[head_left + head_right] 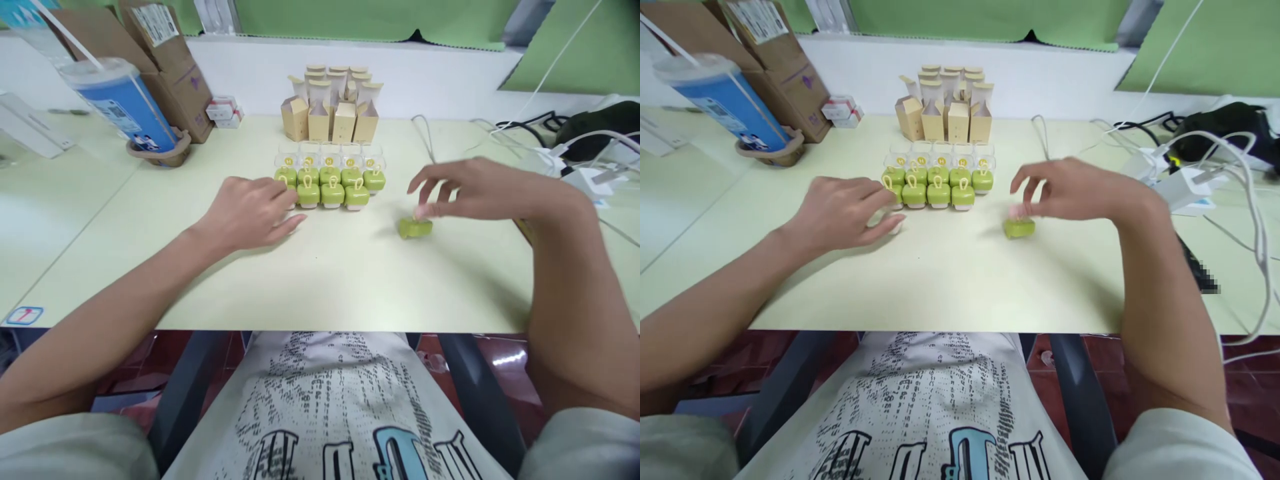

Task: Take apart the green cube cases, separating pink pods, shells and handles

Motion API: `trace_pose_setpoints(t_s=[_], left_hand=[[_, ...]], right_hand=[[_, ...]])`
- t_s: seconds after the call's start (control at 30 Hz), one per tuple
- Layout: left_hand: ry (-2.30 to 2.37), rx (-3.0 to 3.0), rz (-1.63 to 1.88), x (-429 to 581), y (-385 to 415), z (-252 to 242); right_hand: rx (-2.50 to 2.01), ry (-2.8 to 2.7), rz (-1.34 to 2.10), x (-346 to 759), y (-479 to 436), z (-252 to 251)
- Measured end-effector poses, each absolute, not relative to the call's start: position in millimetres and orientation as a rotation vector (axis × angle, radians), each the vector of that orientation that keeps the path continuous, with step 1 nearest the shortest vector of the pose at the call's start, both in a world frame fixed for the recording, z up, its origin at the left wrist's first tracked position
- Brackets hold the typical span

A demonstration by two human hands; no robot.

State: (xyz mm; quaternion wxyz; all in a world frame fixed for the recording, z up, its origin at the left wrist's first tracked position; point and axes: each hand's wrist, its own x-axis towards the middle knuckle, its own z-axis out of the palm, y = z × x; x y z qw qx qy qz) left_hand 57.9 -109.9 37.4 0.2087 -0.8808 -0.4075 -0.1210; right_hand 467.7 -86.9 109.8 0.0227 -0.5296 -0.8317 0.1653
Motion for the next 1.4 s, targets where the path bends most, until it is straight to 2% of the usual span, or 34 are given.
trace_pose_setpoints(t_s=[0.1, 0.2, 0.27, 0.37, 0.43, 0.5, 0.77, 1.4], left_hand=[[-1.093, -2.459, -0.153, 66, -118, 32], [-0.999, -2.582, -0.230, 71, -120, 20], [-0.913, -2.682, -0.466, 73, -121, 15], [-0.863, -2.788, -1.077, 80, -125, 13], [-0.926, -2.838, -1.465, 86, -128, 14], [-1.019, -2.895, -1.669, 89, -131, 16], [-1.107, -2.788, -1.674, 91, -137, 18], [-1.114, -2.564, -1.561, 88, -135, 8]], right_hand=[[-1.503, -2.727, 0.878, 471, -84, 100], [-1.232, -2.618, 1.089, 456, -80, 79], [-0.986, -2.366, 1.279, 440, -80, 62], [-0.656, -1.957, 1.397, 411, -85, 37], [-0.572, -1.827, 1.436, 396, -91, 27], [-0.539, -1.769, 1.436, 386, -97, 25], [-0.614, -1.695, 1.313, 381, -112, 32], [-0.490, -1.683, 1.403, 361, -128, 24]])
